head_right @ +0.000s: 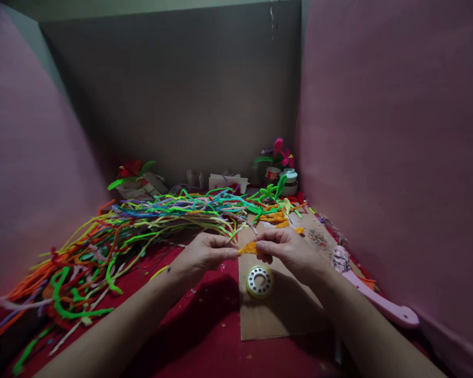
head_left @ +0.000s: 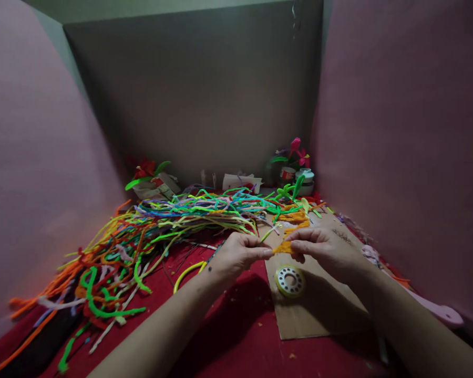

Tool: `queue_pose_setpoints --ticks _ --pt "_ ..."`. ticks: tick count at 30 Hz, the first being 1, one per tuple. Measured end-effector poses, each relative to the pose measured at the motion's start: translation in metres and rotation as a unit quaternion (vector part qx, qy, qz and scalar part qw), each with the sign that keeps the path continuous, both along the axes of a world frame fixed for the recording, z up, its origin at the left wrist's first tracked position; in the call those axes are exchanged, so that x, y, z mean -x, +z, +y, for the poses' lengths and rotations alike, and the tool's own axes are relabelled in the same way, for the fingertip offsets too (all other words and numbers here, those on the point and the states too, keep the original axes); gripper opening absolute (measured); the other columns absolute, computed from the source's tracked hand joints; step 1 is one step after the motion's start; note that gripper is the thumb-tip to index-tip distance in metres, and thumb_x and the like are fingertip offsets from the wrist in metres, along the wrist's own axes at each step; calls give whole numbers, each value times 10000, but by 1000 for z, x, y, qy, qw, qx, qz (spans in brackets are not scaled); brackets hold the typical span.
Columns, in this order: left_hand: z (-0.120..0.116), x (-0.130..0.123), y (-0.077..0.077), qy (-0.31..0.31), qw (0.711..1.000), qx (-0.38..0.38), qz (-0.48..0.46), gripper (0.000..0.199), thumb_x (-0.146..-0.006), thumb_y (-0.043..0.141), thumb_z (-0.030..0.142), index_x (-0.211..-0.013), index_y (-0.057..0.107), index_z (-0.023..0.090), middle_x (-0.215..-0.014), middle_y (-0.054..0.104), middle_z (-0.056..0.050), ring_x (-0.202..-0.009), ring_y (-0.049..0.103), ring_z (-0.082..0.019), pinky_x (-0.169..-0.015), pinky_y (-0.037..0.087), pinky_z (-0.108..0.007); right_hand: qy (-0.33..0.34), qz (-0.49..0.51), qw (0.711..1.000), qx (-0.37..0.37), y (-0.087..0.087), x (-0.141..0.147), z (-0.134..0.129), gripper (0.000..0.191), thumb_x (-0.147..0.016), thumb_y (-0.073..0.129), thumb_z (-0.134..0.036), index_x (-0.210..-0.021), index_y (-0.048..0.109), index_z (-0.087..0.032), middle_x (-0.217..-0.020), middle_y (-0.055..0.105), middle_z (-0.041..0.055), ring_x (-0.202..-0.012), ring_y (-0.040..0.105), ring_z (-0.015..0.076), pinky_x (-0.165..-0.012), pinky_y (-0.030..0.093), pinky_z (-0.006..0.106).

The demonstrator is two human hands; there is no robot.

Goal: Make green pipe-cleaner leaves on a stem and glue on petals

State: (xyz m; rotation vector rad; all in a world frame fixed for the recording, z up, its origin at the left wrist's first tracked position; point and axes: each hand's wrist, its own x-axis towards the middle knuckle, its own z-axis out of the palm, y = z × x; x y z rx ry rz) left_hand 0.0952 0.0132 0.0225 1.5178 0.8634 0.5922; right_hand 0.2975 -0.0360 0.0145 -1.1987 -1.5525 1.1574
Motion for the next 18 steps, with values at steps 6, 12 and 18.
queue_pose_setpoints --ticks 6,12,18 --pt "-2 1 -6 13 990 106 -86 244 -632 723 337 -603 585 137 -470 340 73 -411 178 -37 -434 88 -239 -204 -153 963 -93 -3 -26 -33 318 -789 538 -430 -987 642 -204 -954 676 98 -819 611 233 -703 474 348" --pt "4 1 -6 66 979 147 -123 263 -600 753 289 -633 539 138 -506 380 74 -395 166 -13 -423 63 -213 -335 -481 793 -166 -43 -90 -89 286 -770 480 -332 -980 626 -202 -930 669 183 -847 613 346 -733 484 478" --pt "6 0 -11 78 976 155 -133 254 -630 744 277 -641 530 139 -504 382 76 -390 186 -10 -412 79 -203 -283 -580 746 -166 -80 -100 -111 474 -762 401 -177 -1230 471 -154 -1036 648 159 -827 615 302 -752 497 438"
